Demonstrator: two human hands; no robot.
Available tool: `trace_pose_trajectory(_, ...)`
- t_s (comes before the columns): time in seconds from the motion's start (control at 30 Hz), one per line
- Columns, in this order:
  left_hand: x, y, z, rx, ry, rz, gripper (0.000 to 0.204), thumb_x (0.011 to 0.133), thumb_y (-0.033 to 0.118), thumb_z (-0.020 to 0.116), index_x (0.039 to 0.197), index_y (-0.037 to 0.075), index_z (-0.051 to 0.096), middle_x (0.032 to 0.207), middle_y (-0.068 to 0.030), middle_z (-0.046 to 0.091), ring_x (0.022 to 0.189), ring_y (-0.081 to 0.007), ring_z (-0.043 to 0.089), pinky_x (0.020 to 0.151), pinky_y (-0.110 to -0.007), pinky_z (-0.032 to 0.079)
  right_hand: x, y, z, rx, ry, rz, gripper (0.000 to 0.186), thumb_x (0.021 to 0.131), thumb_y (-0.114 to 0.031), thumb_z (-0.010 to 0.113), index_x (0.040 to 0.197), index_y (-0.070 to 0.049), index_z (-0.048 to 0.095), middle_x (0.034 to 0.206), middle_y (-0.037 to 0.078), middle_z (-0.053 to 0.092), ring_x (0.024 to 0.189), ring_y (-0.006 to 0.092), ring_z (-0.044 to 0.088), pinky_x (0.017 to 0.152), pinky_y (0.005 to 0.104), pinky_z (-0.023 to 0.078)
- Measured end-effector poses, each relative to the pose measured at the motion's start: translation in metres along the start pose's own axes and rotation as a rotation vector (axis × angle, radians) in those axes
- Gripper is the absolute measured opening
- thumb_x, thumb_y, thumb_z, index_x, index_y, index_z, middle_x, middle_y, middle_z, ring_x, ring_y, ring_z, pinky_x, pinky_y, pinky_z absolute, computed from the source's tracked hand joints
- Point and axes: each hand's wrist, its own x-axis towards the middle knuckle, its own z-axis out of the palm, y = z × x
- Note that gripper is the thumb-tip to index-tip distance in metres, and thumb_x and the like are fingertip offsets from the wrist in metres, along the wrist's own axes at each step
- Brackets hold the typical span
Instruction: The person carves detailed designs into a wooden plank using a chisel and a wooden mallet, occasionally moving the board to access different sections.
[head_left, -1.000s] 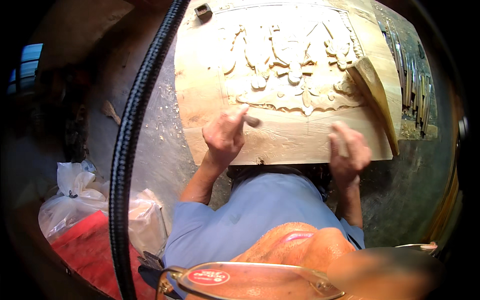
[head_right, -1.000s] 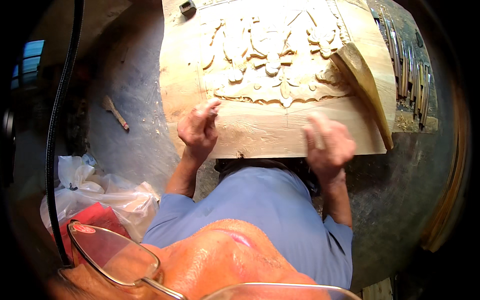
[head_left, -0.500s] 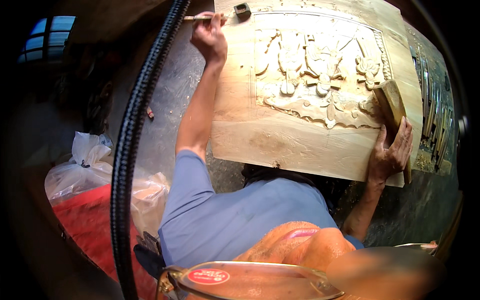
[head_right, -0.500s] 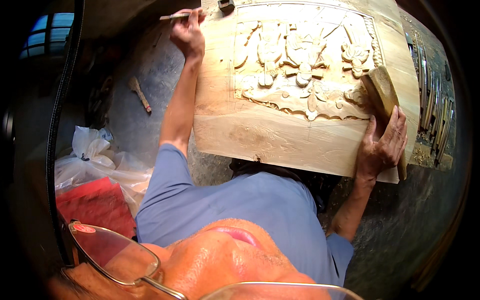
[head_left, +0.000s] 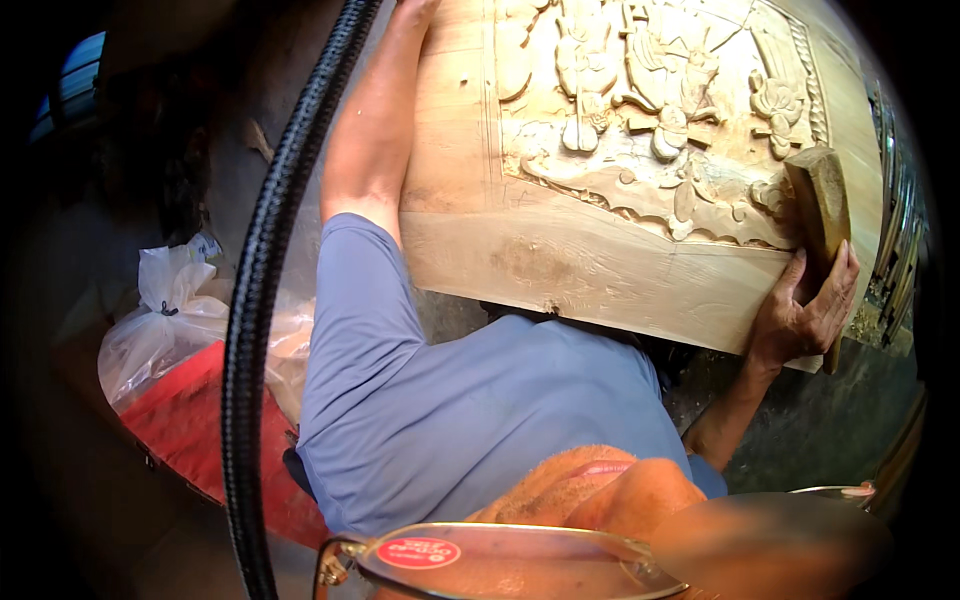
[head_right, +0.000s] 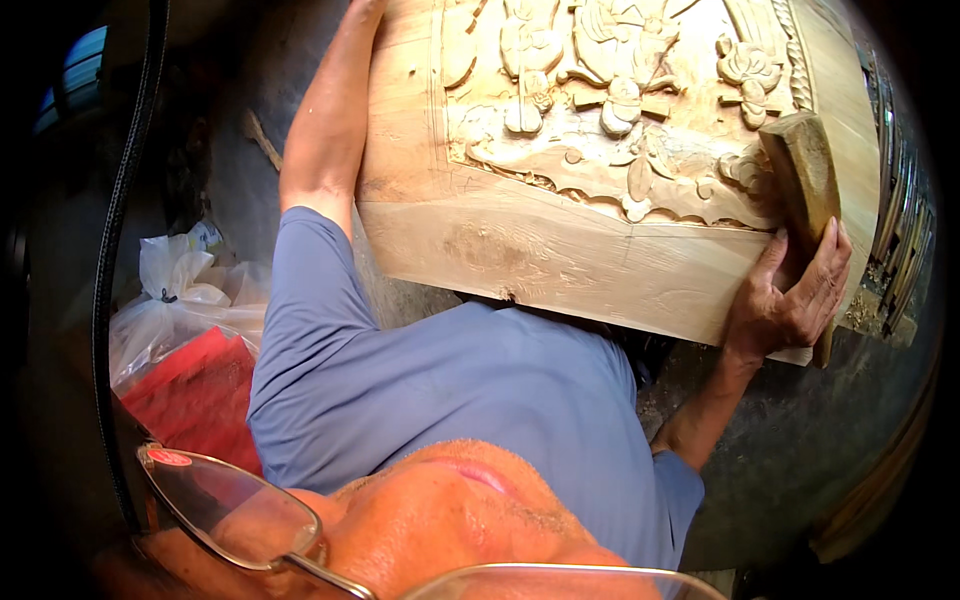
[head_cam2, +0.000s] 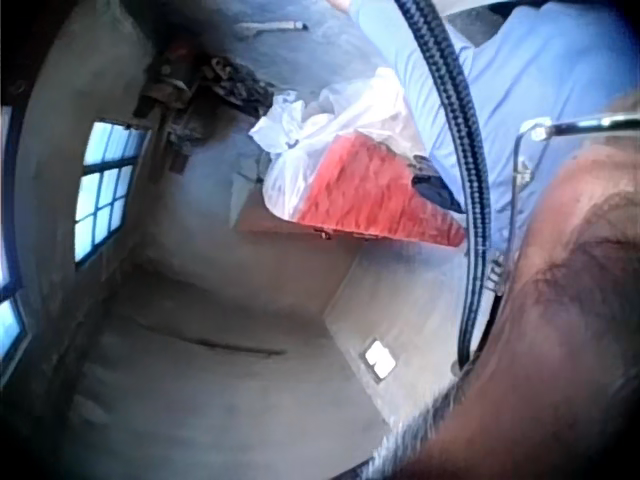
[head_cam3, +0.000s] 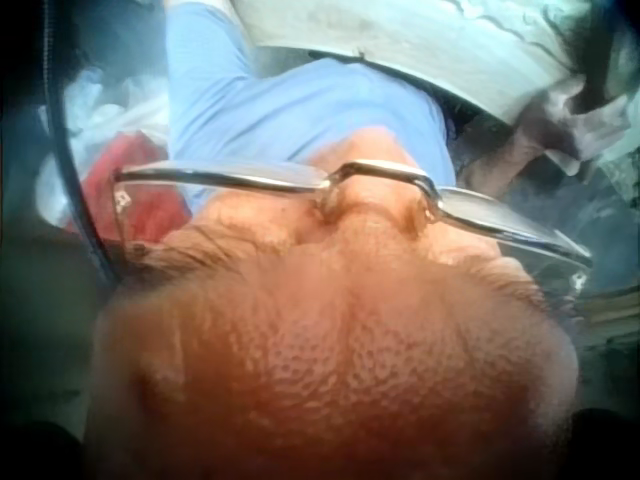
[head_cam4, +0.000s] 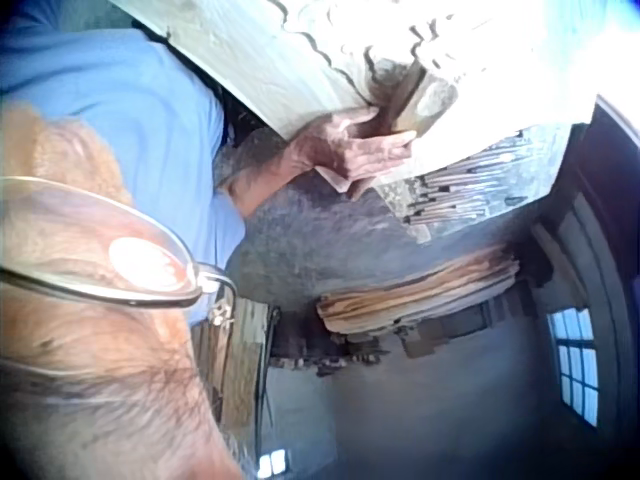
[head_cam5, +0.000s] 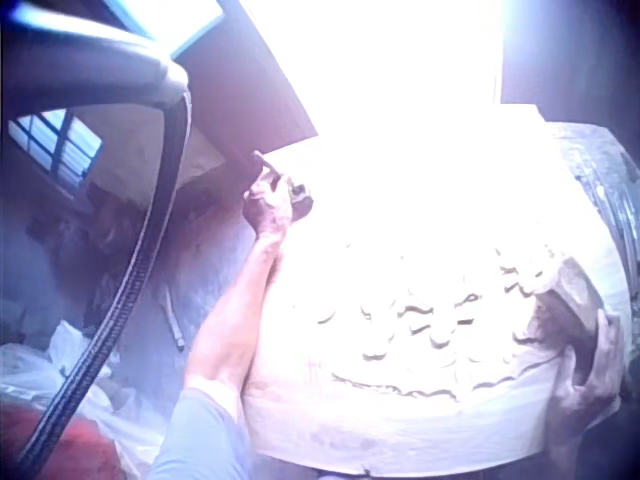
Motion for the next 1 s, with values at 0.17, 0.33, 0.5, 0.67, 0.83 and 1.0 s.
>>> trace_pose_trajectory(0.17, -0.042, 0.036, -0.061, -0.552, -0.095, -0.046, 0.018, 0.099, 0.018, 0.075, 0.109, 0.003, 0.072, 0.094, -0.0121, 0.08, 0.086, -0.0224, 0.078, 0.081, -0.035, 0.063, 0.007, 0.006, -0.001, -0.017, -0.013, -0.051, 0.046, 0.09, -0.016, 0.083, 0.133, -0.005, 0.07, 0.132, 0.017, 0.072, 0.118, 0.0372, 0.07, 0.101, 0.0462, 0.055)
trace_pose_trajectory(0.33, -0.112, 0.037, -0.108, -0.896, -0.237, -0.179, 0.015, 0.102, 0.014, 0.073, 0.107, 0.001, 0.069, 0.093, -0.0122, 0.079, 0.084, -0.0205, 0.077, 0.08, -0.033, 0.064, -0.001, 0.007, 0.003, -0.028, -0.026, -0.003, 0.047, 0.089, -0.016, 0.085, 0.132, -0.005, 0.07, 0.13, 0.017, 0.073, 0.113, 0.0374, 0.072, 0.097, 0.0443, 0.058)
trace_pose_trajectory(0.5, -0.164, 0.015, -0.131, -0.951, -0.23, -0.332, 0.014, 0.104, 0.014, 0.071, 0.107, 0.0, 0.068, 0.094, -0.0161, 0.079, 0.083, -0.0225, 0.078, 0.08, -0.033, 0.066, 0.001, 0.006, 0.004, -0.009, -0.05, -0.008, 0.047, 0.089, -0.012, 0.084, 0.132, -0.003, 0.069, 0.129, 0.018, 0.072, 0.113, 0.0374, 0.072, 0.097, 0.0445, 0.059)
trace_pose_trajectory(0.67, -0.166, 0.019, -0.126, -0.951, -0.208, -0.444, 0.016, 0.104, 0.014, 0.072, 0.11, 0.001, 0.066, 0.093, -0.0062, 0.076, 0.081, -0.0124, 0.072, 0.074, -0.027, 0.059, 0.0, 0.009, 0.006, -0.003, -0.037, -0.027, 0.047, 0.09, -0.013, 0.084, 0.132, -0.002, 0.069, 0.129, 0.019, 0.072, 0.112, 0.0377, 0.072, 0.097, 0.0446, 0.059)
trace_pose_trajectory(0.83, -0.173, 0.03, -0.129, -0.936, -0.265, -0.277, 0.012, 0.1, 0.009, 0.074, 0.105, 0.0, 0.068, 0.092, -0.0097, 0.078, 0.081, -0.0148, 0.076, 0.075, -0.027, 0.064, -0.002, 0.006, 0.004, -0.048, -0.04, 0.073, 0.049, 0.089, -0.02, 0.085, 0.133, -0.005, 0.069, 0.13, 0.018, 0.073, 0.112, 0.0375, 0.072, 0.096, 0.0444, 0.059)
trace_pose_trajectory(1.0, -0.195, 0.064, -0.14, -0.991, -0.352, -0.305, 0.014, 0.096, 0.008, 0.08, 0.101, -0.001, 0.07, 0.088, -0.0104, 0.078, 0.08, -0.0129, 0.076, 0.072, -0.027, 0.064, -0.001, 0.001, 0.002, -0.097, -0.072, 0.14, 0.052, 0.091, -0.033, 0.085, 0.134, -0.008, 0.069, 0.129, 0.015, 0.074, 0.109, 0.0372, 0.073, 0.094, 0.0459, 0.058)
